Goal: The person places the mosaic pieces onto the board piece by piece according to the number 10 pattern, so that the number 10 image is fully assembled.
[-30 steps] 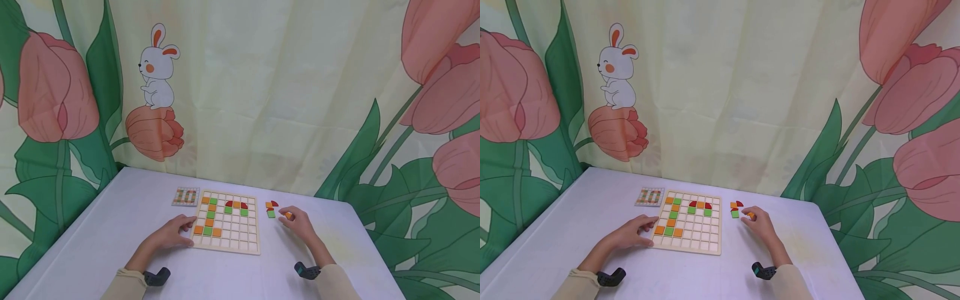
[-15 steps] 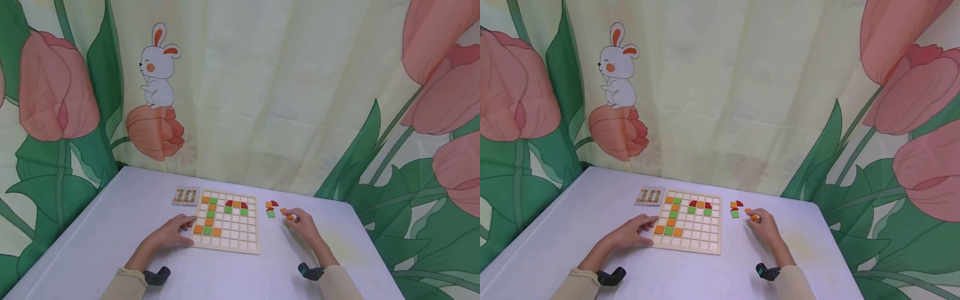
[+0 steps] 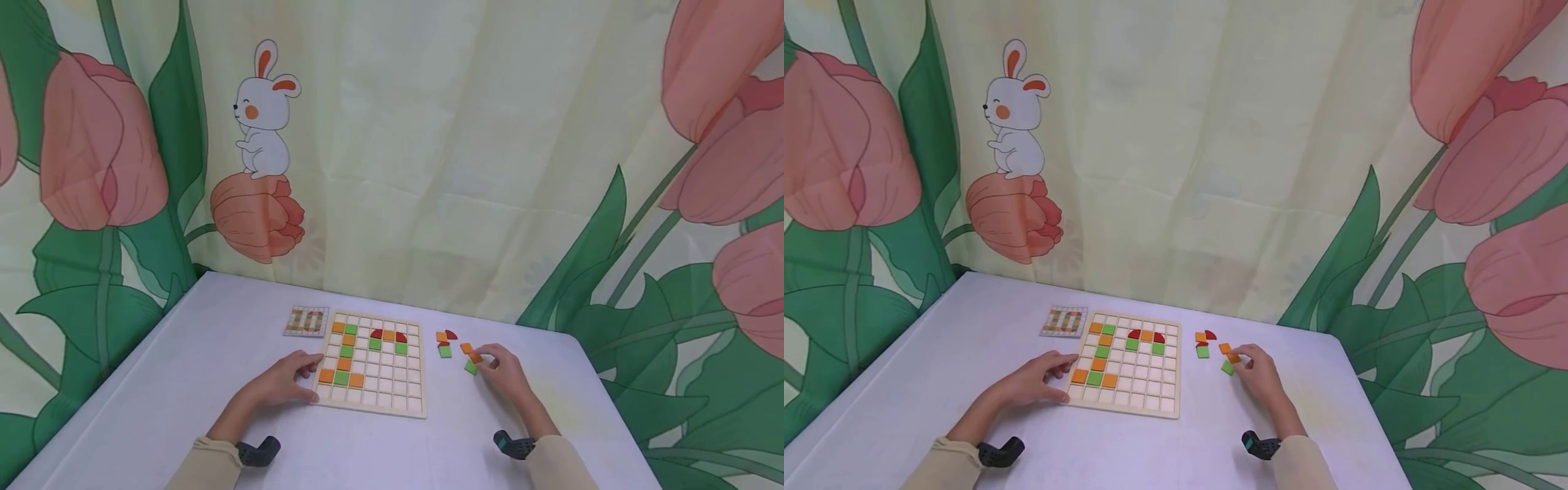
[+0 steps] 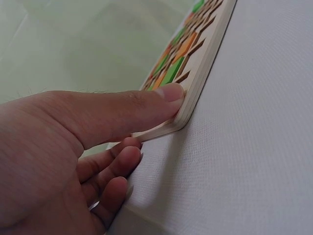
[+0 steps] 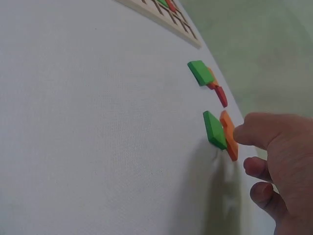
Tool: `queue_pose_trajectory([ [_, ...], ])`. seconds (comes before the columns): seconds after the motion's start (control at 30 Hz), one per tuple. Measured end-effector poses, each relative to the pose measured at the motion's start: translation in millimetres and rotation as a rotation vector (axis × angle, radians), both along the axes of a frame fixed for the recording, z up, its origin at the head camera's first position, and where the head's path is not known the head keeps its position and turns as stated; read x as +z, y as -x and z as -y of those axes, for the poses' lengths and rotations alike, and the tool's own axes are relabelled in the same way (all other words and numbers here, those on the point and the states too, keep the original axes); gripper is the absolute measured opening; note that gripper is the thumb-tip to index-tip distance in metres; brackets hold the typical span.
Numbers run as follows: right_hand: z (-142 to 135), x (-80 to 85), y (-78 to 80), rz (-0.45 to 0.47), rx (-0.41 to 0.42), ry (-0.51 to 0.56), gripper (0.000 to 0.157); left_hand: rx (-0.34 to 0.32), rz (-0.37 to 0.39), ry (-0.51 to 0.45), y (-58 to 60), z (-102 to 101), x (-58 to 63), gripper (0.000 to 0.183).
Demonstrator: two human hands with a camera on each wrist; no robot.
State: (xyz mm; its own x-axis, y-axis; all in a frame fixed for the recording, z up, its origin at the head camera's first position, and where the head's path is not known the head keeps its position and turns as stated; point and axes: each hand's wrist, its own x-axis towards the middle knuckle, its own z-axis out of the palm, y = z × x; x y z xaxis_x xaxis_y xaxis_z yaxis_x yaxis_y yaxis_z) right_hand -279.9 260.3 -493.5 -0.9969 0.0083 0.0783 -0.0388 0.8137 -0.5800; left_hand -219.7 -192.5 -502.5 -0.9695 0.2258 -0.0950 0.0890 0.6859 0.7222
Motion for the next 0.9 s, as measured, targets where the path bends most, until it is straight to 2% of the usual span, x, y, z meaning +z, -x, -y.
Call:
queue_pose_trajectory([
  [0.47,-6.8,-8.8,10.8,0.061,-0.024,-0.024,0.033,-0.015,0.002,-0.002,1.1,-1.0,-0.5,0.082],
  [0.9,-0.8,-9.3,10.4,0.062,-0.02,-0.036,0.033,0.005,0.011,0.004,-1.2,-0.9,1.4,0.082],
])
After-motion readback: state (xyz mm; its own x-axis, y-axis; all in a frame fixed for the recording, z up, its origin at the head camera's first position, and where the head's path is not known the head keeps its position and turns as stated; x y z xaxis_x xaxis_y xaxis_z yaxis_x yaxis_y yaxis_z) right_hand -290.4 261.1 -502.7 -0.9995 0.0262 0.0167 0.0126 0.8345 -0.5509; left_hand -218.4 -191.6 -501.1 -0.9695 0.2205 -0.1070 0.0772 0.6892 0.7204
